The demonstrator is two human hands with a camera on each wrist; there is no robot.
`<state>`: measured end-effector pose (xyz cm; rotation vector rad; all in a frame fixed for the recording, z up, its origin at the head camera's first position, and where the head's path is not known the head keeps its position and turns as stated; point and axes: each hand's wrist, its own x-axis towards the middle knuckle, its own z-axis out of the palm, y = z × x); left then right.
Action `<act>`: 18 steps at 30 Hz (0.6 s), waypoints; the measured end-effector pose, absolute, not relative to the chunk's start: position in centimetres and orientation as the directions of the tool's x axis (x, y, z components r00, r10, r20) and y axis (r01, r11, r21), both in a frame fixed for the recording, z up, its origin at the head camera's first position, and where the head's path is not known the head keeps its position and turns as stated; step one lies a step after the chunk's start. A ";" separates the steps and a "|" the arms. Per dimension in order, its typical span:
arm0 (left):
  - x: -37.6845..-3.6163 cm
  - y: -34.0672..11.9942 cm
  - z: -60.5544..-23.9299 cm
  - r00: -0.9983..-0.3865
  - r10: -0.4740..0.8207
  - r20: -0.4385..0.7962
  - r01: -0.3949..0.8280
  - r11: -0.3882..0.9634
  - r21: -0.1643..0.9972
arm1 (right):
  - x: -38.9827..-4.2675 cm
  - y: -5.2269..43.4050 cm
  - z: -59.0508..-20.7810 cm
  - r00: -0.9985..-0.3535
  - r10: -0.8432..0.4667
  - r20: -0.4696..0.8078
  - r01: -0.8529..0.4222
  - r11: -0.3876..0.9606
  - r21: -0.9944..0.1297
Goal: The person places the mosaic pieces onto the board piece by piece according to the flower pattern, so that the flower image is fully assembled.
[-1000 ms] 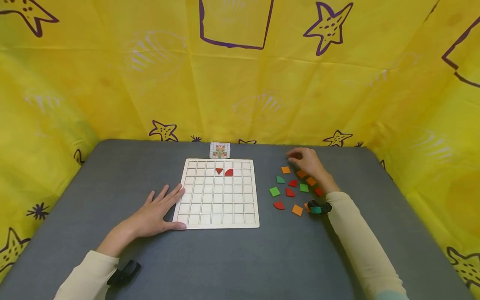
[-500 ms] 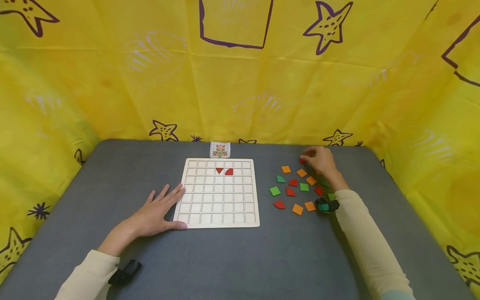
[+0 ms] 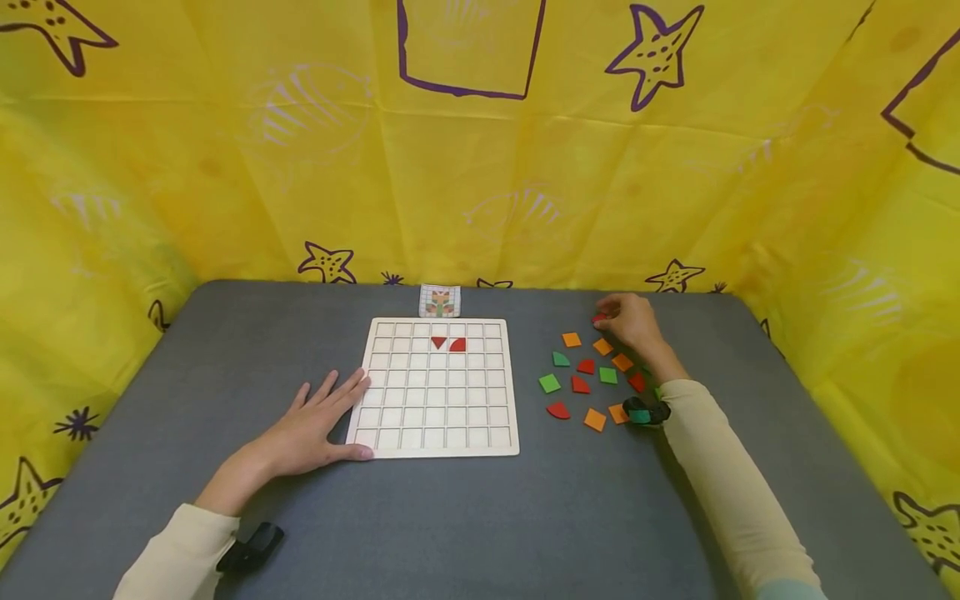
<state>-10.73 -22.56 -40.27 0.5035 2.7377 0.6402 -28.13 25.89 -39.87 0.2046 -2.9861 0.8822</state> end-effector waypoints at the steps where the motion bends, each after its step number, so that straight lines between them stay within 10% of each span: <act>1: -10.7 -22.6 -40.3 -0.899 0.393 -0.193 0.267 0.842 0.469 | -28.2 25.8 -39.8 -0.990 -0.127 0.062 -0.140 0.828 -0.543; 18: -10.7 -22.5 -40.2 -0.900 0.394 -0.187 0.267 0.836 0.479 | -28.3 24.9 -39.4 -0.956 -0.283 0.080 -0.271 0.744 -0.611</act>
